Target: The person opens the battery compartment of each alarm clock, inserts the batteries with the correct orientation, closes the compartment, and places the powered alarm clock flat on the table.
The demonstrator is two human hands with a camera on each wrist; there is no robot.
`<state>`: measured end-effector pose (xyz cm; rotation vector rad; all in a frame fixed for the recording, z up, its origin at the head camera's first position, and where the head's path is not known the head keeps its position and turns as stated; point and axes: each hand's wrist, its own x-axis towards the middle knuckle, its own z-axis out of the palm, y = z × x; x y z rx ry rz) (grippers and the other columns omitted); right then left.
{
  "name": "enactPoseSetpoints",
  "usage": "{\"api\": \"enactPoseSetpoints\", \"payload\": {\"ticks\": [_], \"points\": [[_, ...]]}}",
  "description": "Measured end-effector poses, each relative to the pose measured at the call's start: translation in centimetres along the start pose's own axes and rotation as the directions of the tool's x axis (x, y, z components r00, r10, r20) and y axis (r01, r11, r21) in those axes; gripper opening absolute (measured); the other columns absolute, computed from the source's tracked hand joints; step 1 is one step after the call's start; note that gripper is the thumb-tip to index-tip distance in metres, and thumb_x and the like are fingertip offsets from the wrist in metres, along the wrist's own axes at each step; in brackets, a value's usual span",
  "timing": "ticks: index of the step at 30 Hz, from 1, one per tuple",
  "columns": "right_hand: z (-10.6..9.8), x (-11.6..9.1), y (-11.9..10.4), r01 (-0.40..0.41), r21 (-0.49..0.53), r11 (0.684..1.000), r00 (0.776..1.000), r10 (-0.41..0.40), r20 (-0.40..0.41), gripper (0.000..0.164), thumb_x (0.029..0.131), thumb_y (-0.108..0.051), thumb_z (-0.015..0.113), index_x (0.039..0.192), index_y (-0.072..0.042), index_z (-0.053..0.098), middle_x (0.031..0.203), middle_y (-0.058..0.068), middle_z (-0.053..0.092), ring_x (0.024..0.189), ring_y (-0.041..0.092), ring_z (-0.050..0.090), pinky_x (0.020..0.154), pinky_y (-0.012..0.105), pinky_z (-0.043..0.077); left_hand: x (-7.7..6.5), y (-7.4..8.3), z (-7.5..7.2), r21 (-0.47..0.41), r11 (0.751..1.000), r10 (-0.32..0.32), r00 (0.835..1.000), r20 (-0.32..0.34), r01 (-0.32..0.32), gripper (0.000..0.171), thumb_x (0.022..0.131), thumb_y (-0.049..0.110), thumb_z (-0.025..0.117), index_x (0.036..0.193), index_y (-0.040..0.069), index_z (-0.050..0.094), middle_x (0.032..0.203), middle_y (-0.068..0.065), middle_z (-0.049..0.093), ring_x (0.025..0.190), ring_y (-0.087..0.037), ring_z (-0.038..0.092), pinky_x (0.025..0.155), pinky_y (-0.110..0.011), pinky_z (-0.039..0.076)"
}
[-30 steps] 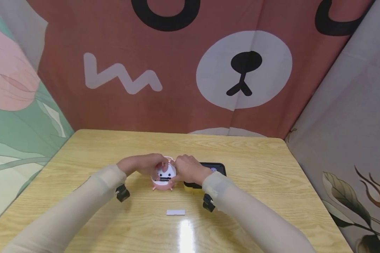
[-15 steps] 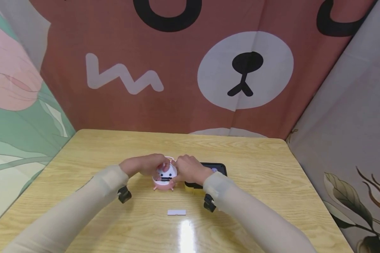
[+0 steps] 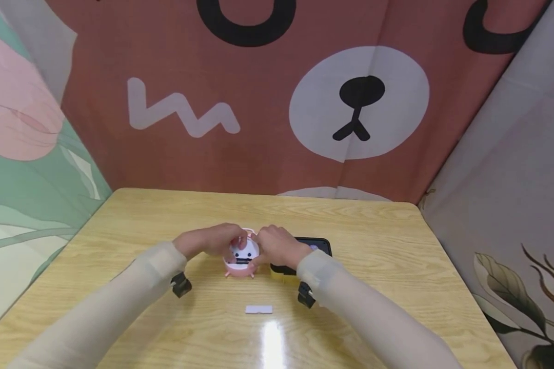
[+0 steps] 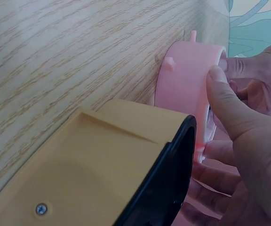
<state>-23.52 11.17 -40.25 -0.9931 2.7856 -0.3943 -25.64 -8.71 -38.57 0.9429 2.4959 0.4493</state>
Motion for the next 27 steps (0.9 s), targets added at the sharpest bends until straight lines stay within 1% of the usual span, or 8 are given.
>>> {"api": "enactPoseSetpoints", "payload": {"ticks": [4, 8, 11, 14, 17, 21, 24, 27], "points": [[0.0, 0.1, 0.0, -0.017, 0.001, 1.0, 1.0, 0.017, 0.007, 0.037, 0.08, -0.044, 0.084, 0.09, -0.012, 0.068, 0.071, -0.002, 0.056, 0.062, 0.01, 0.045, 0.054, 0.023, 0.034, -0.2, -0.1, 0.0, 0.001, 1.0, -0.003, 0.999, -0.045, 0.003, 0.022, 0.077, 0.0, 0.082, 0.089, 0.007, 0.065, 0.087, -0.006, 0.062, 0.08, -0.015, 0.051, 0.073, -0.027, 0.044], [0.1, 0.1, 0.0, -0.011, -0.03, 0.999, 1.0, 0.011, 0.003, 0.039, 0.081, -0.044, 0.084, 0.094, -0.011, 0.069, 0.073, -0.002, 0.055, 0.064, 0.011, 0.045, 0.055, 0.023, 0.034, -0.5, -0.5, -0.2, 0.027, 0.999, 0.027, 0.99, -0.14, -0.023, 0.016, 0.086, 0.011, 0.077, 0.097, 0.007, 0.066, 0.091, -0.007, 0.064, 0.083, -0.018, 0.056, 0.075, -0.03, 0.048], [0.1, 0.1, 0.0, 0.002, -0.056, 0.998, 1.0, -0.002, 0.007, 0.049, 0.081, -0.044, 0.083, 0.113, -0.008, 0.073, 0.075, -0.002, 0.055, 0.066, 0.011, 0.045, 0.056, 0.023, 0.035, -1.0, -0.9, 0.0, 0.06, 0.998, 0.04, 0.974, -0.224, -0.027, 0.026, 0.091, 0.022, 0.074, 0.11, 0.005, 0.067, 0.101, -0.01, 0.065, 0.092, -0.022, 0.06, 0.082, -0.036, 0.052], [0.0, 0.1, 0.0, 0.01, -0.074, 0.997, 1.0, -0.009, 0.015, 0.062, 0.082, -0.044, 0.083, 0.13, -0.007, 0.069, 0.075, -0.002, 0.055, 0.065, 0.011, 0.046, 0.056, 0.023, 0.035, -1.6, -1.2, 0.2, 0.07, 0.998, 0.014, 0.963, -0.271, 0.005, 0.043, 0.091, 0.031, 0.075, 0.124, 0.004, 0.064, 0.115, -0.016, 0.063, 0.101, -0.026, 0.062, 0.09, -0.043, 0.053], [0.0, 0.0, -0.1, 0.006, -0.076, 0.997, 1.0, -0.005, 0.018, 0.067, 0.082, -0.045, 0.082, 0.135, -0.007, 0.065, 0.075, -0.002, 0.055, 0.065, 0.01, 0.045, 0.056, 0.023, 0.035, -2.1, -1.3, 0.6, 0.073, 0.995, -0.046, 0.963, -0.265, 0.067, 0.066, 0.088, 0.042, 0.077, 0.139, 0.004, 0.058, 0.127, -0.018, 0.058, 0.11, -0.028, 0.061, 0.095, -0.046, 0.054], [0.0, 0.1, -0.2, 0.008, -0.062, 0.998, 1.0, -0.008, 0.012, 0.061, 0.082, -0.044, 0.083, 0.128, -0.007, 0.069, 0.074, -0.002, 0.055, 0.064, 0.01, 0.044, 0.056, 0.023, 0.034, -2.7, -1.4, 1.1, 0.088, 0.987, -0.113, 0.969, -0.221, 0.135, 0.09, 0.083, 0.052, 0.079, 0.151, 0.004, 0.046, 0.139, -0.019, 0.052, 0.121, -0.032, 0.057, 0.099, -0.048, 0.053], [0.0, 0.1, -0.2, 0.006, -0.05, 0.999, 1.0, -0.006, 0.005, 0.052, 0.081, -0.043, 0.084, 0.117, -0.008, 0.073, 0.074, -0.001, 0.056, 0.064, 0.01, 0.044, 0.056, 0.023, 0.034, -2.9, -1.5, 1.4, 0.105, 0.985, -0.115, 0.971, -0.208, 0.139, 0.094, 0.081, 0.052, 0.081, 0.15, -0.001, 0.045, 0.141, -0.021, 0.053, 0.124, -0.035, 0.056, 0.101, -0.049, 0.052], [0.0, 0.0, -0.1, 0.005, -0.052, 0.999, 1.0, -0.005, 0.007, 0.054, 0.081, -0.043, 0.084, 0.12, -0.007, 0.072, 0.079, 0.002, 0.061, 0.067, 0.011, 0.045, 0.058, 0.024, 0.035, -2.8, -1.5, 1.6, 0.119, 0.986, -0.088, 0.975, -0.204, 0.114, 0.092, 0.08, 0.049, 0.083, 0.146, -0.005, 0.048, 0.139, -0.023, 0.056, 0.123, -0.036, 0.057, 0.1, -0.049, 0.052]]}}
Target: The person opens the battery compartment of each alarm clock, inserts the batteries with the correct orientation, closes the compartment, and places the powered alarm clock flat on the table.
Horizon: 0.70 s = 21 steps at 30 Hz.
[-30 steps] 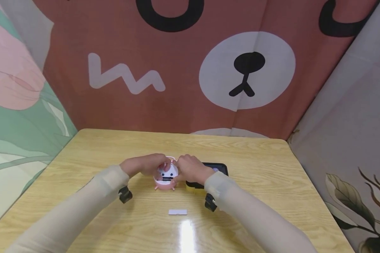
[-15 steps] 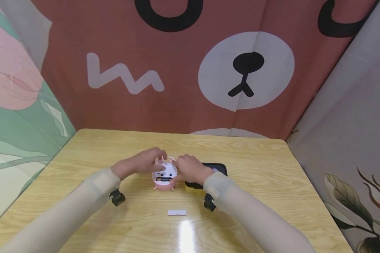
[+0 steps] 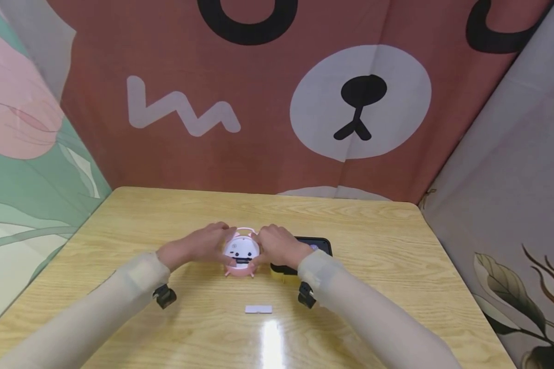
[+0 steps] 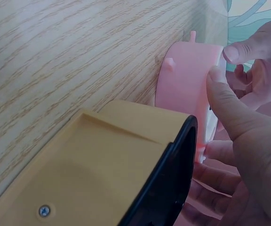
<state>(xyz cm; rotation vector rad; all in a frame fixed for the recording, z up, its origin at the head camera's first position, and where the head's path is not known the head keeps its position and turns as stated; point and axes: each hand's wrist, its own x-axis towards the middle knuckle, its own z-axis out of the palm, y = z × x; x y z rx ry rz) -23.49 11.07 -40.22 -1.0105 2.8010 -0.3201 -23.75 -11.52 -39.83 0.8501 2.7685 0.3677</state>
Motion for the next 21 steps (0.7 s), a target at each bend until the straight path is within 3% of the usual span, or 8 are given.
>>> {"api": "enactPoseSetpoints", "payload": {"ticks": [4, 11, 16, 21], "points": [[-0.02, 0.06, -0.03, 0.007, -0.01, 1.0, 1.0, -0.006, 0.009, 0.067, 0.082, -0.044, 0.083, 0.134, -0.007, 0.065, 0.088, 0.006, 0.066, 0.071, 0.013, 0.047, 0.061, 0.026, 0.036, -0.02, -0.04, 0.08, 0.0, 1.0, 0.017, 1.0, -0.005, -0.017, 0.089, 0.078, 0.047, 0.085, 0.141, -0.006, 0.053, 0.135, -0.024, 0.058, 0.119, -0.035, 0.058, 0.098, -0.048, 0.053], [-0.06, 0.01, -0.04, 0.004, -0.005, 1.0, 1.0, -0.004, 0.007, 0.069, 0.082, -0.042, 0.084, 0.137, -0.007, 0.063, 0.094, 0.007, 0.068, 0.076, 0.014, 0.048, 0.064, 0.027, 0.037, -0.08, 0.27, 0.08, 0.013, 1.0, 0.013, 1.0, -0.018, -0.013, 0.084, 0.074, 0.044, 0.089, 0.132, -0.007, 0.059, 0.127, -0.022, 0.061, 0.111, -0.032, 0.06, 0.093, -0.045, 0.054], [0.04, -0.23, 0.15, -0.008, 0.019, 1.0, 1.0, 0.008, 0.004, 0.072, 0.082, -0.042, 0.083, 0.14, -0.006, 0.06, 0.111, 0.009, 0.071, 0.083, 0.014, 0.052, 0.07, 0.03, 0.041, 0.01, 0.64, 0.13, -0.014, 1.0, -0.02, 1.0, -0.003, 0.02, 0.092, 0.075, 0.041, 0.089, 0.141, -0.011, 0.05, 0.134, -0.024, 0.058, 0.118, -0.033, 0.059, 0.101, -0.046, 0.052], [0.19, -0.4, 0.13, 0.001, 0.02, 1.0, 1.0, -0.001, -0.024, 0.074, 0.081, -0.045, 0.083, 0.139, -0.006, 0.06, 0.107, 0.008, 0.072, 0.079, 0.014, 0.052, 0.07, 0.031, 0.041, 0.01, 0.7, 0.21, 0.001, 1.0, -0.029, 1.0, -0.002, 0.029, 0.094, 0.076, 0.041, 0.089, 0.143, -0.011, 0.048, 0.134, -0.024, 0.057, 0.118, -0.034, 0.059, 0.102, -0.046, 0.052]]}}
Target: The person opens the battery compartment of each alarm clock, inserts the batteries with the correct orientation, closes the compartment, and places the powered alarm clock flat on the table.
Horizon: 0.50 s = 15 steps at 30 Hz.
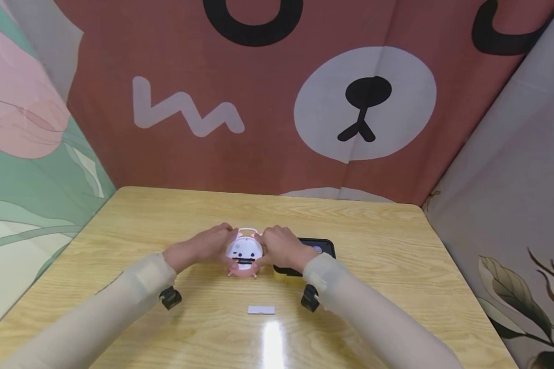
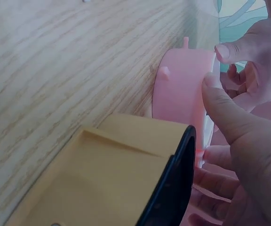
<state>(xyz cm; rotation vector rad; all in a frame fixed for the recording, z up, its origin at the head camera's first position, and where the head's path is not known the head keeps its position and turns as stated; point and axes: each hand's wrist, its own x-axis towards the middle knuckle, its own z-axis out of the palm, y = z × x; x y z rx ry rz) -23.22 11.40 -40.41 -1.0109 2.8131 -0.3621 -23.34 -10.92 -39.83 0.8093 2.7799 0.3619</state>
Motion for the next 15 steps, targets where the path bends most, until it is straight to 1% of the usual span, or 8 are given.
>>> {"api": "enactPoseSetpoints", "payload": {"ticks": [1, 3, 5, 8, 11, 15], "points": [[0.0, -0.1, 0.0, 0.003, -0.007, 1.0, 1.0, -0.003, -0.007, 0.074, 0.081, -0.046, 0.083, 0.139, -0.006, 0.061, 0.103, 0.007, 0.072, 0.078, 0.014, 0.053, 0.071, 0.032, 0.042, 0.0, 0.0, 0.0, 0.006, 1.0, 0.004, 1.0, -0.003, -0.003, 0.094, 0.075, 0.041, 0.089, 0.143, -0.011, 0.048, 0.133, -0.024, 0.057, 0.117, -0.034, 0.06, 0.101, -0.047, 0.052], [0.1, -0.3, -0.1, 0.004, -0.026, 1.0, 1.0, -0.005, -0.021, 0.074, 0.081, -0.05, 0.081, 0.139, -0.007, 0.061, 0.105, 0.007, 0.073, 0.083, 0.016, 0.058, 0.079, 0.037, 0.047, 0.0, 0.0, 0.0, 0.019, 1.0, 0.012, 1.0, -0.005, -0.011, 0.094, 0.075, 0.041, 0.089, 0.142, -0.011, 0.049, 0.131, -0.024, 0.058, 0.114, -0.034, 0.061, 0.099, -0.047, 0.053], [0.2, -0.5, -0.3, -0.002, -0.045, 0.999, 1.0, 0.001, -0.025, 0.074, 0.082, -0.052, 0.079, 0.139, -0.009, 0.062, 0.111, 0.008, 0.072, 0.093, 0.021, 0.062, 0.09, 0.044, 0.049, 0.0, 0.0, 0.0, 0.028, 0.999, 0.015, 1.0, -0.004, -0.015, 0.093, 0.076, 0.042, 0.088, 0.143, -0.011, 0.049, 0.132, -0.024, 0.058, 0.114, -0.034, 0.061, 0.098, -0.048, 0.053], [0.0, -0.9, -0.7, -0.022, -0.071, 0.997, 1.0, 0.02, -0.023, 0.071, 0.083, -0.055, 0.077, 0.138, -0.012, 0.064, 0.126, 0.01, 0.068, 0.113, 0.027, 0.061, 0.106, 0.052, 0.044, -0.1, 0.0, -0.1, 0.03, 0.999, 0.017, 1.0, 0.0, -0.016, 0.094, 0.077, 0.041, 0.087, 0.144, -0.011, 0.047, 0.133, -0.025, 0.057, 0.116, -0.035, 0.061, 0.099, -0.048, 0.053], [-0.2, -1.4, -1.2, -0.035, -0.077, 0.996, 0.999, 0.033, -0.021, 0.066, 0.085, -0.053, 0.076, 0.135, -0.012, 0.066, 0.132, 0.011, 0.065, 0.123, 0.029, 0.057, 0.111, 0.052, 0.04, -0.3, 0.1, -0.2, 0.031, 0.999, 0.017, 1.0, 0.004, -0.017, 0.094, 0.078, 0.04, 0.087, 0.144, -0.012, 0.046, 0.134, -0.025, 0.056, 0.117, -0.035, 0.061, 0.099, -0.048, 0.053], [-0.4, -2.1, -1.7, -0.018, -0.072, 0.997, 0.999, 0.016, -0.031, 0.062, 0.087, -0.051, 0.076, 0.133, -0.01, 0.067, 0.135, 0.012, 0.064, 0.129, 0.03, 0.055, 0.113, 0.052, 0.04, -0.4, 0.1, -0.3, 0.037, 0.999, 0.023, 1.0, 0.007, -0.023, 0.094, 0.078, 0.04, 0.087, 0.144, -0.012, 0.046, 0.133, -0.025, 0.057, 0.115, -0.035, 0.062, 0.099, -0.047, 0.053]]}}
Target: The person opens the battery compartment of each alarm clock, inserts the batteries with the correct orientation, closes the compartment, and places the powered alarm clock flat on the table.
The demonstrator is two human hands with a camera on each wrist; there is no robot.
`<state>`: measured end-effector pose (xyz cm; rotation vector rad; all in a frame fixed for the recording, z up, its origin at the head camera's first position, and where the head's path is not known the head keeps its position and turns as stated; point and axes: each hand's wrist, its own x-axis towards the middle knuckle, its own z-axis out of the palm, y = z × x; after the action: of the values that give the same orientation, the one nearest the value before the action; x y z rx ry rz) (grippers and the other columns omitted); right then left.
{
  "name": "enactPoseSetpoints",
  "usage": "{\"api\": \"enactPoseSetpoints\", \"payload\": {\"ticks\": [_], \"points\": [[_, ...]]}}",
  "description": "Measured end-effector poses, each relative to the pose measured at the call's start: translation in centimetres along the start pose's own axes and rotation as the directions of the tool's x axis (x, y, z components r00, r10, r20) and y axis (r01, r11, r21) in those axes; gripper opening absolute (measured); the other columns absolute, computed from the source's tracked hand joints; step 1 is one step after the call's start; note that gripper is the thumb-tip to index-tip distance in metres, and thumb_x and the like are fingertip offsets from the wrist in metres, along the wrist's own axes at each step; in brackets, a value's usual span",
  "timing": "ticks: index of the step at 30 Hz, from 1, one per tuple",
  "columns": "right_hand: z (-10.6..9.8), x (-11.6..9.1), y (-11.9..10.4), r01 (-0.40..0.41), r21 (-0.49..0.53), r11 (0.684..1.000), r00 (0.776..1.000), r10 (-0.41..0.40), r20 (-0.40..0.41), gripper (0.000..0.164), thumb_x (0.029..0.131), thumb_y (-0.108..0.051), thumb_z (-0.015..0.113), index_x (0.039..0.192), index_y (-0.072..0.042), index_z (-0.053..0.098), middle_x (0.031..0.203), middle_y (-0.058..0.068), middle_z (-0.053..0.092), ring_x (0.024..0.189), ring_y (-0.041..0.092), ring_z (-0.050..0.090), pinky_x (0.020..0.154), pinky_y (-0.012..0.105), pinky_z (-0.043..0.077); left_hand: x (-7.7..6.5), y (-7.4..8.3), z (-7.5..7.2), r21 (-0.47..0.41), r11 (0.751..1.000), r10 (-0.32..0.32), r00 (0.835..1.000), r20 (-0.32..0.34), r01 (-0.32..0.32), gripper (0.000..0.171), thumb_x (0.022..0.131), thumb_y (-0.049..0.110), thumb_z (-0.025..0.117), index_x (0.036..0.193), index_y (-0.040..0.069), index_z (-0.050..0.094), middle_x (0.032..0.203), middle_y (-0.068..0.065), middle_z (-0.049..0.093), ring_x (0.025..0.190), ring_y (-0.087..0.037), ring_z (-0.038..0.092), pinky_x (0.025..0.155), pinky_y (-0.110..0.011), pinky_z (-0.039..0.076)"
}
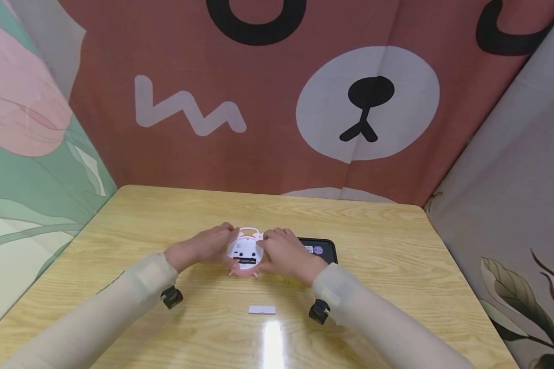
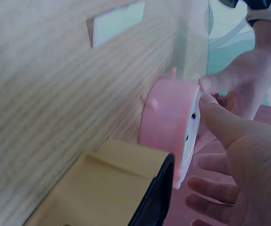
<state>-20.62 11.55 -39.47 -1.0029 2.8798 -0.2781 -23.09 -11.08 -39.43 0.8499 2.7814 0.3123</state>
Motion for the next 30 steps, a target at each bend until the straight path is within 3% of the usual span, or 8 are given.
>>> {"api": "enactPoseSetpoints", "payload": {"ticks": [9, 17, 24, 30], "points": [[0.7, -2.5, -1.3, 0.144, -0.042, 0.989, 0.987, -0.146, -0.063, 0.045, 0.088, -0.043, 0.077, 0.12, -0.012, 0.074, 0.121, 0.004, 0.071, 0.115, 0.021, 0.063, 0.102, 0.044, 0.05, 0.2, 0.0, 0.1, -0.003, 1.0, -0.023, 1.0, 0.016, 0.023, 0.096, 0.08, 0.042, 0.085, 0.147, -0.011, 0.043, 0.138, -0.025, 0.054, 0.12, -0.036, 0.06, 0.103, -0.047, 0.051], [2.1, -4.8, -2.6, 0.222, -0.123, 0.967, 0.973, -0.227, -0.027, 0.045, 0.088, -0.044, 0.076, 0.122, -0.015, 0.073, 0.123, -0.001, 0.07, 0.112, 0.015, 0.065, 0.1, 0.037, 0.053, -0.1, 0.1, 0.0, -0.008, 1.0, -0.021, 0.999, 0.024, 0.022, 0.096, 0.081, 0.043, 0.084, 0.149, -0.01, 0.041, 0.14, -0.025, 0.053, 0.124, -0.036, 0.059, 0.106, -0.047, 0.049], [3.8, -6.3, -3.1, 0.365, -0.173, 0.915, 0.919, -0.383, -0.088, 0.024, 0.088, -0.036, 0.076, 0.104, -0.018, 0.075, 0.102, -0.006, 0.07, 0.092, 0.009, 0.065, 0.083, 0.025, 0.053, -0.2, 0.0, 0.0, -0.014, 1.0, -0.007, 1.0, 0.022, 0.007, 0.096, 0.081, 0.042, 0.084, 0.148, -0.011, 0.041, 0.139, -0.025, 0.053, 0.122, -0.035, 0.06, 0.105, -0.046, 0.05], [5.2, -6.9, -3.2, 0.39, -0.204, 0.898, 0.906, -0.414, -0.091, 0.013, 0.089, -0.031, 0.076, 0.098, -0.023, 0.073, 0.095, -0.011, 0.068, 0.083, 0.006, 0.059, 0.075, 0.02, 0.047, -0.3, 0.0, -0.1, -0.024, 0.999, -0.02, 0.999, 0.048, 0.021, 0.097, 0.084, 0.045, 0.081, 0.151, -0.009, 0.037, 0.144, -0.024, 0.049, 0.128, -0.035, 0.056, 0.109, -0.046, 0.047]]}}
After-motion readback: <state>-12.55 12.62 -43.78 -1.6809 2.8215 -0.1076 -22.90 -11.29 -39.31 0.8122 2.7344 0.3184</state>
